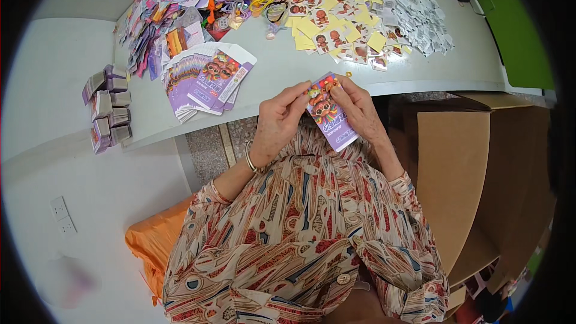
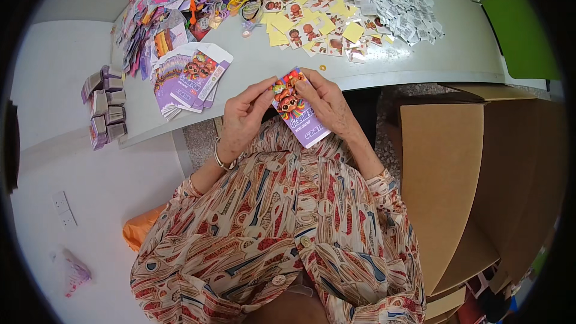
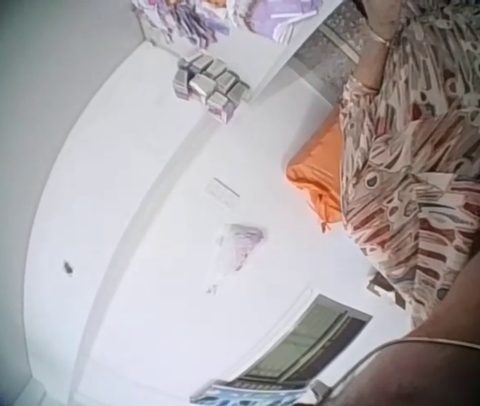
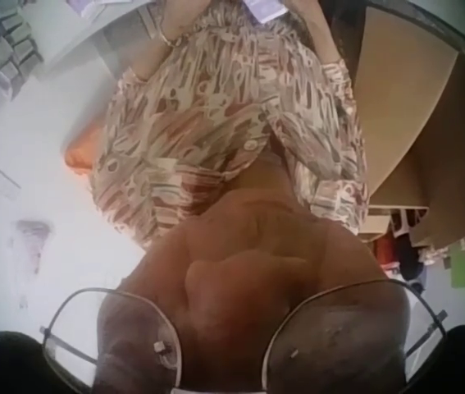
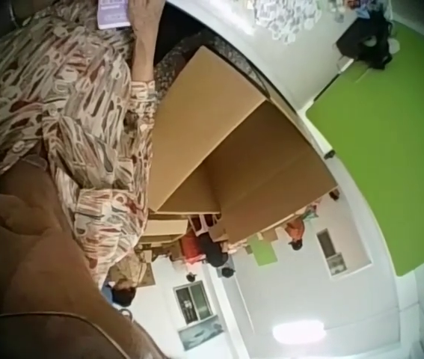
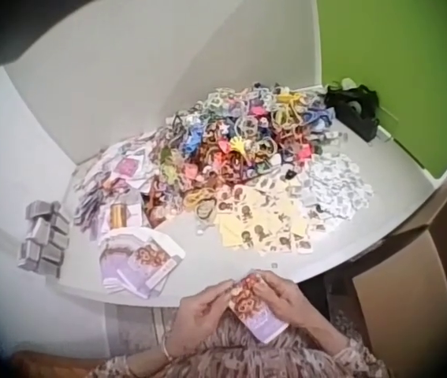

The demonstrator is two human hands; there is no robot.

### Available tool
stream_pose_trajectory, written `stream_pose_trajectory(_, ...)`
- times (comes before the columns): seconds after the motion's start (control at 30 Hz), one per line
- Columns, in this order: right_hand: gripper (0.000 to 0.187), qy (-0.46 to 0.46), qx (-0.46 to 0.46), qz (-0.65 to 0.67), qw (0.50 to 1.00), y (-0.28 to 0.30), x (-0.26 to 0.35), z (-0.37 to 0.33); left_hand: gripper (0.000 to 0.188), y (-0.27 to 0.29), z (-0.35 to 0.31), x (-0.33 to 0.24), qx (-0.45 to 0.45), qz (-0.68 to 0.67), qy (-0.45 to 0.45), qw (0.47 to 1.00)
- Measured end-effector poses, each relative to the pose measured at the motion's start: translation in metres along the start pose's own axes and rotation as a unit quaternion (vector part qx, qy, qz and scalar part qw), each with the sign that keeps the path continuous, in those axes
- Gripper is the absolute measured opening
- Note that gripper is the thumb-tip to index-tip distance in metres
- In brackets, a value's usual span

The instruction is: Packaging small toy items into individual boxes and organizing them into a shipping container.

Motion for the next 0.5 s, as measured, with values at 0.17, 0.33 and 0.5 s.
stream_pose_trajectory(0.17,0.037,0.001,-0.002,-0.018,1.0,0.003,-0.002,-0.002,0.024,-0.003,0.005,0.008,0.009,-0.051,0.029,0.998)
stream_pose_trajectory(0.33,0.046,0.006,-0.016,-0.057,0.998,0.014,0.006,0.007,0.03,-0.011,0.016,0.012,0.047,-0.161,0.069,0.983)
stream_pose_trajectory(0.5,0.045,0.085,-0.219,0.013,0.972,0.086,0.041,0.018,0.054,0.052,0.021,-0.042,-0.098,0.261,-0.157,0.948)
Point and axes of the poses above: each hand's wrist, its own z-axis towards the middle knuckle, its own y-axis out of the back of the hand, x = y × z, the point moved 9 cm from there along z, towards the middle knuckle, and after that the axes turned 2 degrees about -x, right-handed, at the moved point
